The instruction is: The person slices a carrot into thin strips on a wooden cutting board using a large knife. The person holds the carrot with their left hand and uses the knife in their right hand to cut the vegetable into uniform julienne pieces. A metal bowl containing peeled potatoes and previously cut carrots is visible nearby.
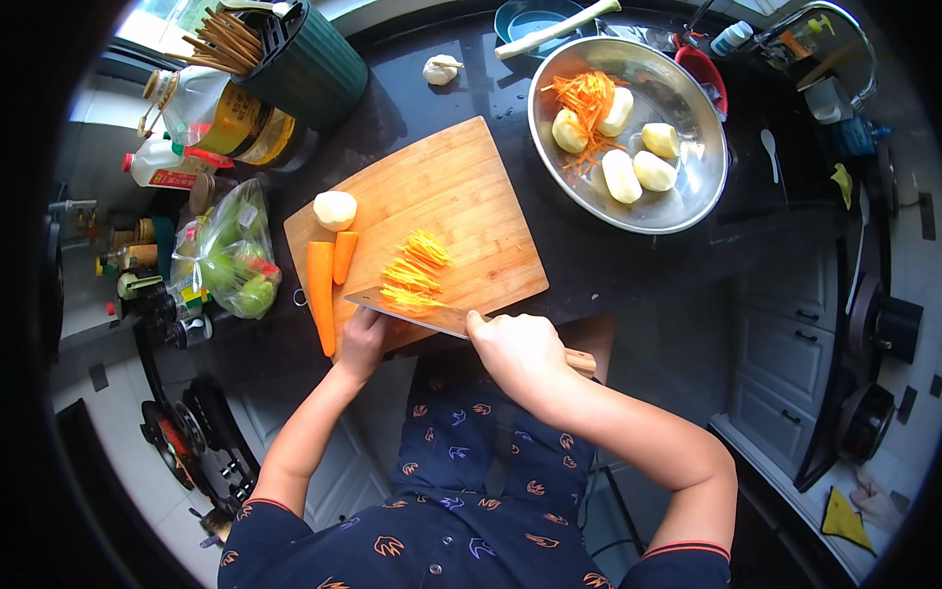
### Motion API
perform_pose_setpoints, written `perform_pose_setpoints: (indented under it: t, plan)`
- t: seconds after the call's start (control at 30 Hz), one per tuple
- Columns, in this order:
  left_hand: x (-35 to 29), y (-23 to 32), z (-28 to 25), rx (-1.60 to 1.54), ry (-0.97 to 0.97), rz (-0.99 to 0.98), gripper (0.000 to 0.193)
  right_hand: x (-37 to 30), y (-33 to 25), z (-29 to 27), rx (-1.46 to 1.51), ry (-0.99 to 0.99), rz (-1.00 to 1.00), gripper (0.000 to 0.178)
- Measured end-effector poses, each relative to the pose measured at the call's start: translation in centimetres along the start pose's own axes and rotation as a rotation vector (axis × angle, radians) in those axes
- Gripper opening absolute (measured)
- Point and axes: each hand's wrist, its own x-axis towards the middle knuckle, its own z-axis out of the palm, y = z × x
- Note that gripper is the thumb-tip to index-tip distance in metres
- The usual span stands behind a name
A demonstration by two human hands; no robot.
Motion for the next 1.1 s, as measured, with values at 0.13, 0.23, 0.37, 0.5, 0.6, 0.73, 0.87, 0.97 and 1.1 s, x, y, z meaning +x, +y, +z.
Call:
perform_pose_setpoints:
  t: [0.13,0.23,0.37,0.5,0.6,0.73,0.87,0.97,1.1]
  plan:
    - [-0.6,-0.2,0.2,-0.006,-0.007,-0.009,0.024,1.7,-0.6,2.8,-0.055,0.044,0.011,0.018]
    - [-0.4,-0.4,0.2,0.005,-0.019,-0.013,0.023,3.5,-0.4,3.4,-0.014,0.055,-0.026,0.017]
    - [-0.1,-0.2,0.2,-0.021,-0.008,-0.007,0.021,3.2,-0.4,2.6,0.01,0.069,-0.068,0.02]
    - [-0.3,-0.4,0.4,-0.011,0.015,0.015,0.023,0.8,-0.5,0.3,0.01,0.019,-0.022,0.025]
    - [-0.3,-0.1,0.1,0.001,0.004,-0.01,0.025,-0.3,-0.1,-0.6,0.006,-0.01,-0.012,0.027]
    - [-0.2,0.0,0.2,0.004,0.023,-0.012,0.025,-0.2,0.2,-0.4,0.001,-0.062,0.007,0.021]
    - [-0.2,-0.2,0.4,-0.019,0.023,-0.004,0.023,1.9,0.1,2.8,0.012,0.014,0.015,0.014]
    - [-0.1,-0.3,0.5,-0.019,0.021,-0.004,0.023,2.7,0.1,3.6,0.041,0.048,-0.006,0.014]
    - [-0.1,-0.2,0.5,-0.018,0.028,-0.006,0.024,2.9,0.4,3.0,0.055,0.045,-0.05,0.017]
